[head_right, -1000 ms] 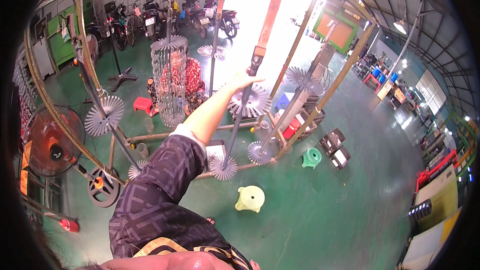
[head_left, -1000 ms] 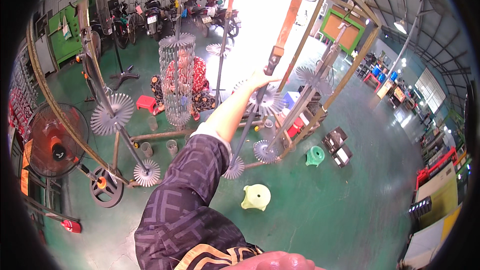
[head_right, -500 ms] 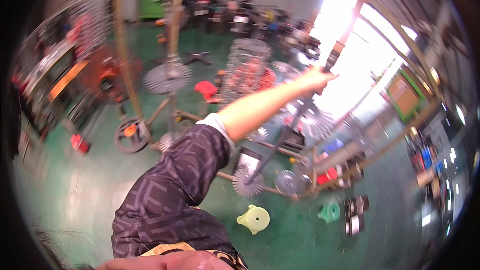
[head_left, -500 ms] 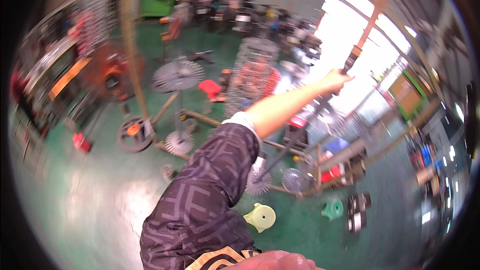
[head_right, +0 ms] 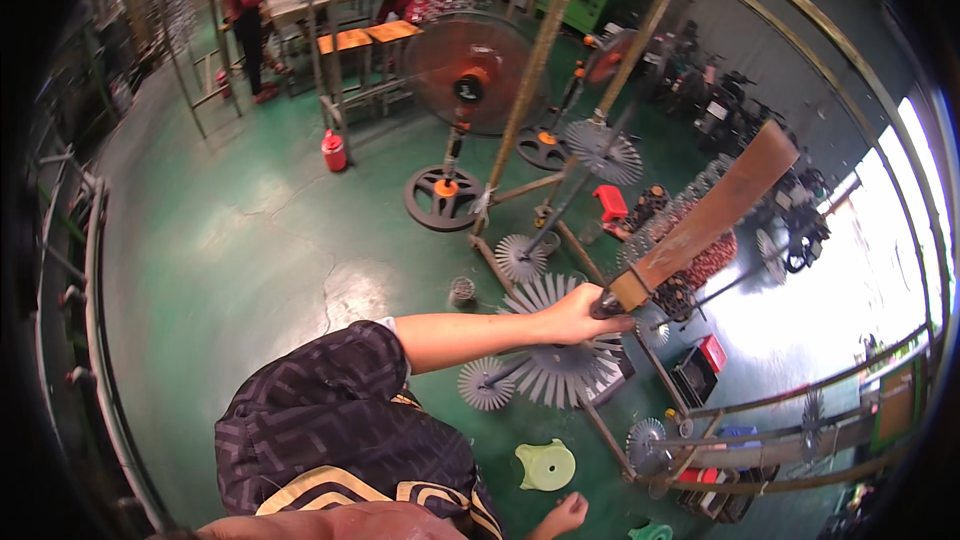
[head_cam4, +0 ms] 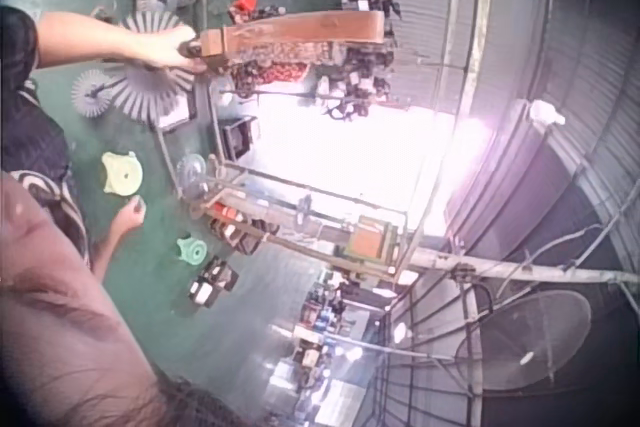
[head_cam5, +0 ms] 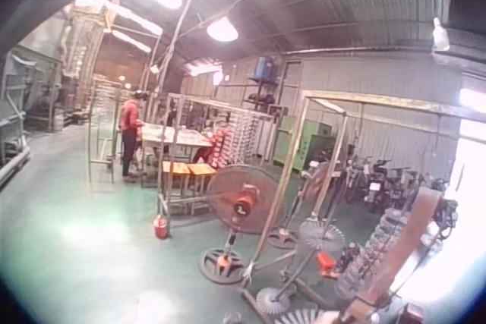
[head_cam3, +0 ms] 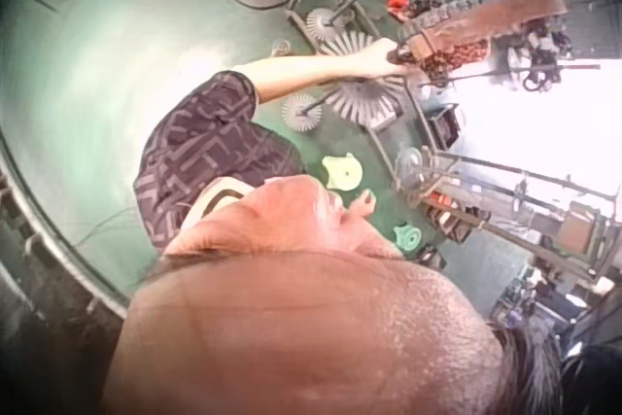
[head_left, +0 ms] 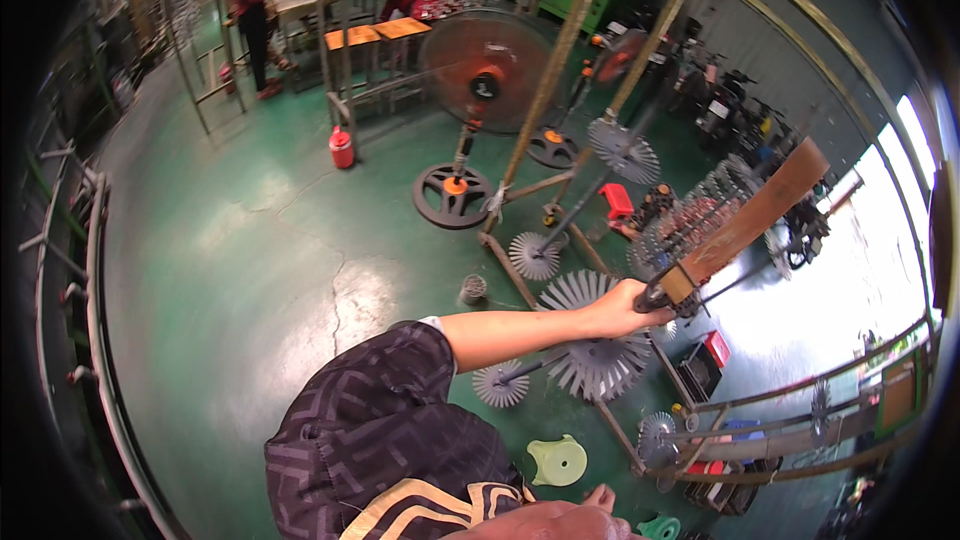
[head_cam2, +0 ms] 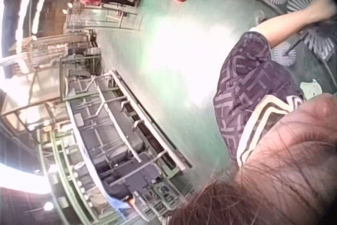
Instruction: The person assembles small metal hooks by hand at a table with other workers, then moves to a rack to hang the finished hooks. They handle the hooks individually, connecting parts and placing them on a vertical rack.
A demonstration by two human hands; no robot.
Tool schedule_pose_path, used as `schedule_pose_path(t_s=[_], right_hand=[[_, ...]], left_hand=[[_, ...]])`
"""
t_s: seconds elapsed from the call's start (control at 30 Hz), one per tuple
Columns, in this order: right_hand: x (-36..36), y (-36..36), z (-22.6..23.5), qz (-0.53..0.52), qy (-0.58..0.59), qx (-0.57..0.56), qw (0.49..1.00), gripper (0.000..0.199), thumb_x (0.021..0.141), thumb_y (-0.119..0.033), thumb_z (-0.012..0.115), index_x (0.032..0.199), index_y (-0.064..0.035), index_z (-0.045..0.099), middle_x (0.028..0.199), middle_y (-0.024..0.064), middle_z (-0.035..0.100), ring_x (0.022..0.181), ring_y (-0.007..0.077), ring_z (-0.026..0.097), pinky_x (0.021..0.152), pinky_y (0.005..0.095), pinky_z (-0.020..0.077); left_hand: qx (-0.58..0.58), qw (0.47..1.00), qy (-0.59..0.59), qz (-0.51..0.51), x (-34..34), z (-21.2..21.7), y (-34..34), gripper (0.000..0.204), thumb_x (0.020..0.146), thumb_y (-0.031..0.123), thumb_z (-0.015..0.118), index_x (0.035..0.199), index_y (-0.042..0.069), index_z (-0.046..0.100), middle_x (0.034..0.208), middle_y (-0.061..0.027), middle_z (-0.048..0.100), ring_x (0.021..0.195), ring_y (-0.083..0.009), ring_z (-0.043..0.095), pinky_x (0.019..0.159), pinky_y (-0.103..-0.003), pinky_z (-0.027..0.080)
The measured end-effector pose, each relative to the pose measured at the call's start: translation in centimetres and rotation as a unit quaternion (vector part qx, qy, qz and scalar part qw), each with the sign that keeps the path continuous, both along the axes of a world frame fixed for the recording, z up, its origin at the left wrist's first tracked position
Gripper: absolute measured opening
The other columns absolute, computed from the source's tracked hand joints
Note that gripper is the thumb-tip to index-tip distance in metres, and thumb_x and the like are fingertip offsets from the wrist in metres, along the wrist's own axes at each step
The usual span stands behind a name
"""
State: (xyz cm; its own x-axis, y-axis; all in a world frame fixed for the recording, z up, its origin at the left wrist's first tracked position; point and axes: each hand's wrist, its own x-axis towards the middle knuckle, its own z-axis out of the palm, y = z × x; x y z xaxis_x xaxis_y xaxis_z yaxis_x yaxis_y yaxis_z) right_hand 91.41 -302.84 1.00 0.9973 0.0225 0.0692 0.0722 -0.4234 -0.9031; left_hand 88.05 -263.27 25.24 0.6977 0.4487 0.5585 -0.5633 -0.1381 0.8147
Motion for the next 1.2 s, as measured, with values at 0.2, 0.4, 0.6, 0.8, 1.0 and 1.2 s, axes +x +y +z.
schedule_pose_path(t_s=[0.2,0.4,0.6,0.8,1.0,1.2], right_hand=[[-4.7,19.9,9.0,0.245,-0.199,0.002,0.949,0.011,0.081,-0.007,0.059,0.084,0.0032,0.057,0.069,0.0060,0.054,0.056,0.0132,0.047,0.052,0.0259,0.0384],[-17.3,37.4,17.5,0.433,-0.311,0.086,0.842,0.020,0.077,-0.009,0.059,0.091,0.0037,0.059,0.081,0.0124,0.056,0.062,0.0207,0.048,0.059,0.0305,0.0401],[-30.0,53.1,25.6,0.516,-0.380,0.195,0.742,0.047,0.075,-0.028,0.063,0.108,0.0046,0.054,0.098,0.0162,0.054,0.083,0.0276,0.053,0.075,0.0358,0.0436],[-39.9,68.1,29.7,0.685,-0.214,0.223,0.660,0.074,0.064,-0.016,0.076,0.127,0.0026,0.041,0.111,0.0157,0.058,0.104,0.0246,0.056,0.093,0.0363,0.0413],[-45.5,81.7,28.1,0.794,0.001,0.230,0.563,0.032,0.079,-0.005,0.064,0.108,0.0052,0.056,0.087,0.0096,0.064,0.080,0.0129,0.061,0.074,0.0255,0.0483],[-48.6,93.8,27.7,0.794,0.031,0.303,0.525,0.014,0.079,-0.009,0.067,0.088,0.0005,0.062,0.076,0.0008,0.061,0.074,0.0065,0.055,0.069,0.0225,0.0450]], left_hand=[[-0.042,0.988,0.085,0.121,-15.6,-1.8,7.6,0.027,0.083,0.027,0.067,0.079,0.003,0.056,0.061,0.0050,0.047,0.058,-0.0029,0.041,0.051,-0.023,0.035],[-0.075,0.972,0.078,0.207,-30.4,-2.8,16.2,0.028,0.084,0.027,0.067,0.076,0.003,0.055,0.061,0.0064,0.045,0.056,-0.0028,0.038,0.049,-0.024,0.033],[-0.024,0.942,0.050,0.331,-41.1,-4.7,25.5,0.022,0.083,0.023,0.068,0.084,0.002,0.060,0.066,0.0052,0.052,0.063,-0.0029,0.044,0.055,-0.023,0.039],[-0.038,0.927,0.011,0.372,-47.7,-6.3,34.7,0.020,0.079,0.013,0.068,0.090,-0.002,0.060,0.072,-0.0011,0.061,0.066,-0.0036,0.049,0.059,-0.025,0.044],[0.000,0.886,0.040,0.461,-50.7,-7.6,44.8,0.018,0.073,0.006,0.069,0.086,-0.002,0.059,0.068,-0.0070,0.061,0.063,-0.0097,0.054,0.056,-0.028,0.044],[0.043,0.848,-0.013,0.528,-52.2,-6.5,56.7,0.021,0.075,0.007,0.062,0.093,-0.001,0.056,0.086,-0.0060,0.061,0.081,-0.0135,0.059,0.070,-0.029,0.047]])
